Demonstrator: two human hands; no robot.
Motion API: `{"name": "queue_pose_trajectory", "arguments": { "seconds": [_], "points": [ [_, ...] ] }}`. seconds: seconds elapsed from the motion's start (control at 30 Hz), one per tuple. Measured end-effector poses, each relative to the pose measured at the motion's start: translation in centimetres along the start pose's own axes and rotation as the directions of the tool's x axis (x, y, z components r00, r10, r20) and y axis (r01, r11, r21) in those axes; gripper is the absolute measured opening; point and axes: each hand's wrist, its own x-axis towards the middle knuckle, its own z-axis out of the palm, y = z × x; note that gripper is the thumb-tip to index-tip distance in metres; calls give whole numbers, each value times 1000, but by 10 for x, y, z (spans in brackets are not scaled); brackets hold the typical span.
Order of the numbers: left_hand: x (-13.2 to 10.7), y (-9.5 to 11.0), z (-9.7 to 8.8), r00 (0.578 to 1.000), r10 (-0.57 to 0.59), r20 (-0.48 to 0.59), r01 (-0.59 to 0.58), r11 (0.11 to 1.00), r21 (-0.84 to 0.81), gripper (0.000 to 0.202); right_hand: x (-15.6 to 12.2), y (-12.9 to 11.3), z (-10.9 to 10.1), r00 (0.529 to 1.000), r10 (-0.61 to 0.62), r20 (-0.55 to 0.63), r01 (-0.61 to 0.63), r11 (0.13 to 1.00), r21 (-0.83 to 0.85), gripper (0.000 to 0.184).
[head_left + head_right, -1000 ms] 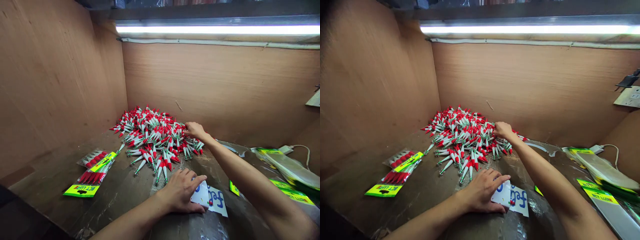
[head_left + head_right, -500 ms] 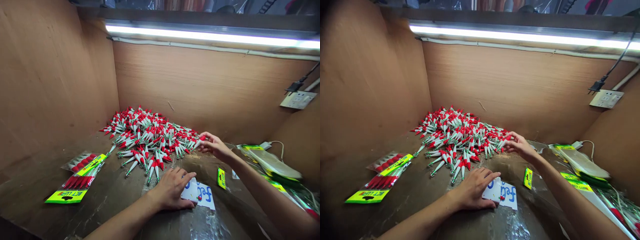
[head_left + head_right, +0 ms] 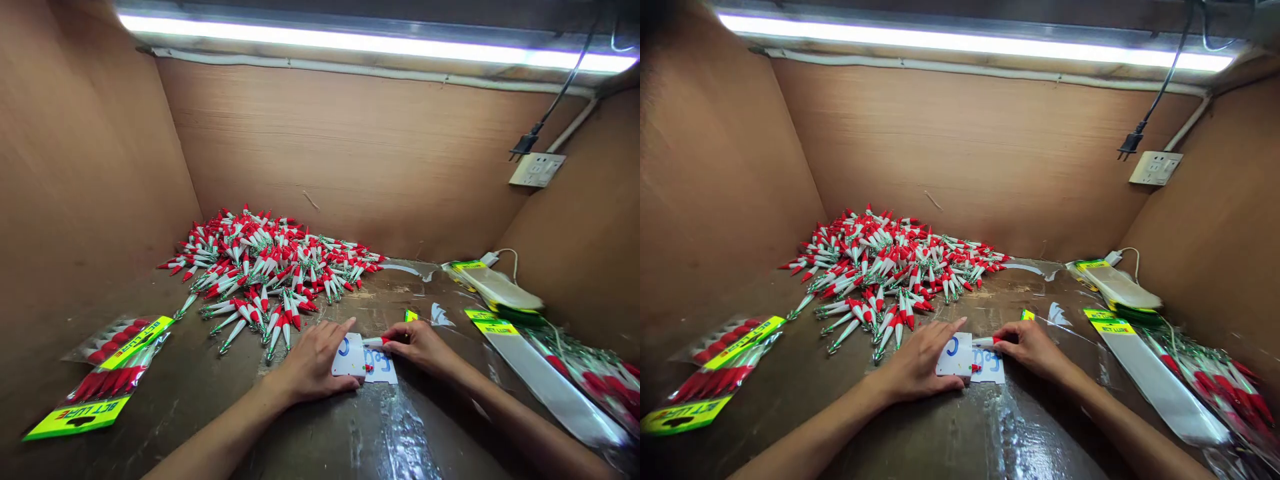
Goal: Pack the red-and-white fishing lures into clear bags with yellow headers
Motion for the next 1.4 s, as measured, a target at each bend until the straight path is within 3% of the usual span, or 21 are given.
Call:
{"name": "queue_pose_trajectory", "arguments": {
  "seconds": [0.13, 0.23, 0.37, 0.47, 0.57, 0.63, 0.7, 0.87, 1.07, 1.2, 1.3, 1.4],
  "points": [
    [1, 2, 1, 1000, -12, -19, 12, 1000, -1, 106, 3, -22, 27, 983, -181, 5, 178, 959, -220, 23],
    [0, 2, 1, 1000, -20, -17, 20, 1000, -1, 108, 6, -36, 38, 963, -261, 71, 270, 911, -312, 22],
    [-1, 3, 0, 999, -38, 3, 38, 999, 6, 112, 12, -43, 23, 906, -312, 285, 377, 901, -213, 19],
    [-2, 4, -1, 999, -46, 16, 46, 999, 9, 114, 33, -50, -5, 878, -270, 395, 340, 933, -117, 21],
    [-2, 5, -3, 998, -58, 23, 58, 998, 5, 112, 79, -60, -34, 958, -197, 208, 252, 924, -286, 30],
    [-2, 6, -5, 998, -63, 22, 63, 998, -5, 112, 120, -66, -49, 995, -100, 5, 87, 833, -546, 34],
    [-2, 6, -7, 998, -62, 21, 63, 998, -14, 112, 161, -69, -60, 982, -12, -191, -120, 738, -664, 31],
    [-2, 7, -12, 998, -60, 3, 60, 998, -8, 112, 224, -64, -55, 953, 80, -291, -262, 697, -667, 29],
    [-3, 8, -11, 998, -60, -20, 60, 998, 7, 113, 251, -54, -27, 895, 280, -347, -438, 692, -574, 37],
    [-4, 8, -12, 998, -57, -8, 57, 998, 12, 113, 255, -49, -29, 858, 359, -368, -499, 754, -428, 33],
    [-5, 9, -14, 999, -47, 2, 47, 999, 9, 110, 247, -48, -37, 860, 338, -382, -452, 852, -265, 31],
    [-5, 9, -16, 998, -55, 16, 55, 998, 2, 110, 227, -48, -44, 904, 272, -330, -308, 950, -60, 36]
  ]
}}
